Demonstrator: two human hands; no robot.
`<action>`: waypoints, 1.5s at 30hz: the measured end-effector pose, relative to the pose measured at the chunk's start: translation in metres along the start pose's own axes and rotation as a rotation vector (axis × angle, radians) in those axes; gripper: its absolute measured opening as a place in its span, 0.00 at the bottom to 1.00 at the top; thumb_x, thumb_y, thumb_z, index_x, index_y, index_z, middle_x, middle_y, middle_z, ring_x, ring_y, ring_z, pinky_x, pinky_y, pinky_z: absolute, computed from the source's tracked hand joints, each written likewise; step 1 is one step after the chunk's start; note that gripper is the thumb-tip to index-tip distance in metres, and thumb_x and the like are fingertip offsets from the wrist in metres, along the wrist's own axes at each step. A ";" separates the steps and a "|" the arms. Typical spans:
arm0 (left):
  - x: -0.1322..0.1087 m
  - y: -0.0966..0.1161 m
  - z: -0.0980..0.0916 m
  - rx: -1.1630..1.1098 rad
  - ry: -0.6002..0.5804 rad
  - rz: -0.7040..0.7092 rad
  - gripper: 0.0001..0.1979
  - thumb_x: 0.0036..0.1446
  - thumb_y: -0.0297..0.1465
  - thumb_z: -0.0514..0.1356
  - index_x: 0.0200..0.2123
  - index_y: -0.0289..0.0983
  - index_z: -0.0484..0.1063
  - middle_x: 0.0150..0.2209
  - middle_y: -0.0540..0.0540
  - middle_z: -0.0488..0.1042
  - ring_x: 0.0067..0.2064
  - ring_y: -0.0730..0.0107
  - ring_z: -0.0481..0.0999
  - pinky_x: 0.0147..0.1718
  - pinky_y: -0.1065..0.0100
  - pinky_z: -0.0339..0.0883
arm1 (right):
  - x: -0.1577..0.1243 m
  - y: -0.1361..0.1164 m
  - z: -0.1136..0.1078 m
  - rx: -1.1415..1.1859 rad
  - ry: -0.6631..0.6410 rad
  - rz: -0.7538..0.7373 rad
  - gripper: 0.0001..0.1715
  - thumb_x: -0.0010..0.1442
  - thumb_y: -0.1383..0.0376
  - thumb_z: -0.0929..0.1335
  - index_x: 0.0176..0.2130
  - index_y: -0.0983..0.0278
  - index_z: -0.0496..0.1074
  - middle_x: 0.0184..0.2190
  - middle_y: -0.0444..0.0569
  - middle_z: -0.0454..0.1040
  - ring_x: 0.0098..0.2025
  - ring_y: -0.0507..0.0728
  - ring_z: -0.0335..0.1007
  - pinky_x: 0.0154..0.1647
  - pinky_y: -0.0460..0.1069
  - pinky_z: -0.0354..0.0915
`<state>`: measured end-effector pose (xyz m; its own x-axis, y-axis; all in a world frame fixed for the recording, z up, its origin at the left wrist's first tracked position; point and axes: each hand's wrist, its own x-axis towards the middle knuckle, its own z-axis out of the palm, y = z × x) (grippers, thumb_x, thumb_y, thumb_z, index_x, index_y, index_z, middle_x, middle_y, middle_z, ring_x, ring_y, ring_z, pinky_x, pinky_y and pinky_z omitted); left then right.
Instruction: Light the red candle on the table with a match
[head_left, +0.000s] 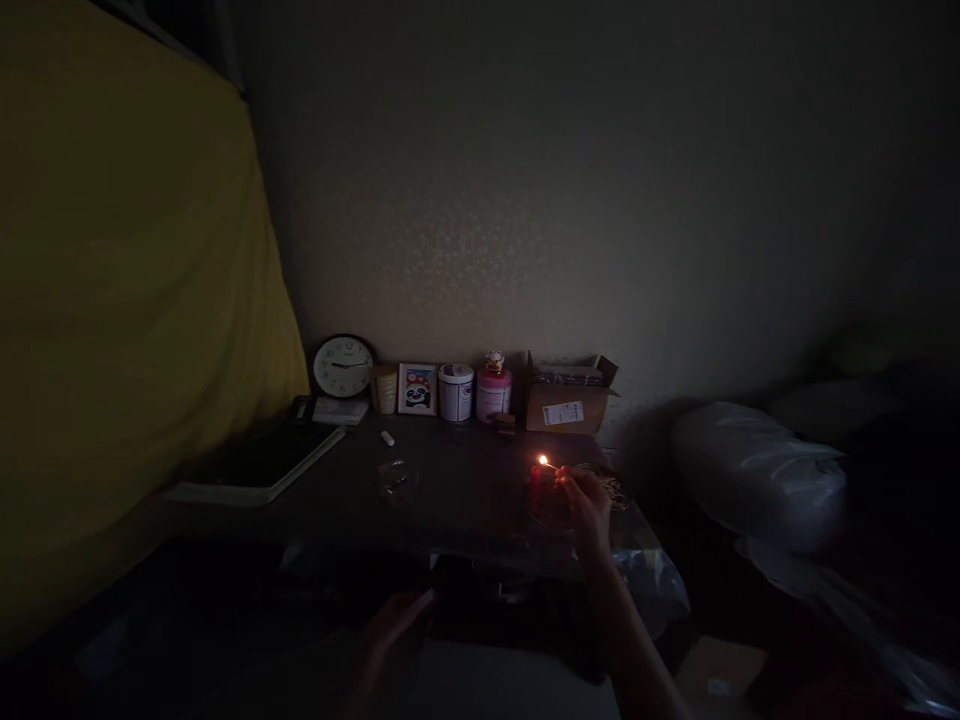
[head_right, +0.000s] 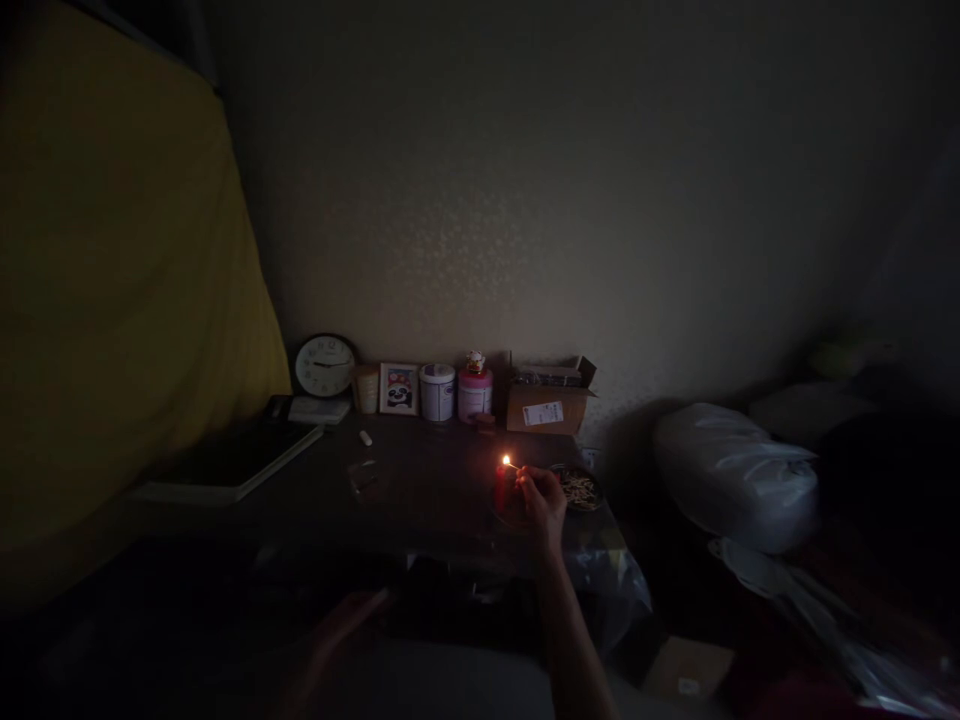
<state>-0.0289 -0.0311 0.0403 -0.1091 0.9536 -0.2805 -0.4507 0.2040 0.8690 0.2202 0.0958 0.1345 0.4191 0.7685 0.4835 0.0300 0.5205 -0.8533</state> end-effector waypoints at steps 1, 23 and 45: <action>0.000 0.000 0.001 0.003 0.005 -0.002 0.12 0.37 0.39 0.67 0.25 0.38 0.77 0.30 0.42 0.79 0.43 0.50 0.74 0.41 0.58 0.65 | 0.000 0.001 0.000 -0.006 -0.003 0.007 0.15 0.42 0.57 0.71 0.26 0.67 0.74 0.22 0.46 0.74 0.24 0.53 0.67 0.25 0.46 0.62; -0.016 0.009 0.007 -0.002 -0.021 0.053 0.16 0.39 0.44 0.64 0.29 0.40 0.77 0.38 0.42 0.79 0.49 0.49 0.71 0.48 0.57 0.63 | 0.002 0.010 -0.002 -0.264 -0.040 0.032 0.19 0.48 0.53 0.67 0.30 0.67 0.74 0.25 0.50 0.75 0.27 0.55 0.68 0.27 0.47 0.61; -0.024 0.022 0.009 0.067 -0.019 0.026 0.15 0.38 0.44 0.65 0.28 0.42 0.77 0.38 0.43 0.79 0.51 0.50 0.70 0.51 0.58 0.61 | 0.001 0.016 0.007 -0.281 -0.041 0.050 0.21 0.47 0.51 0.67 0.29 0.67 0.74 0.25 0.50 0.75 0.28 0.57 0.69 0.26 0.47 0.63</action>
<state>-0.0287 -0.0474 0.0698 -0.1025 0.9627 -0.2505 -0.3879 0.1933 0.9012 0.2144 0.1077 0.1226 0.3894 0.8083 0.4416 0.2631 0.3619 -0.8943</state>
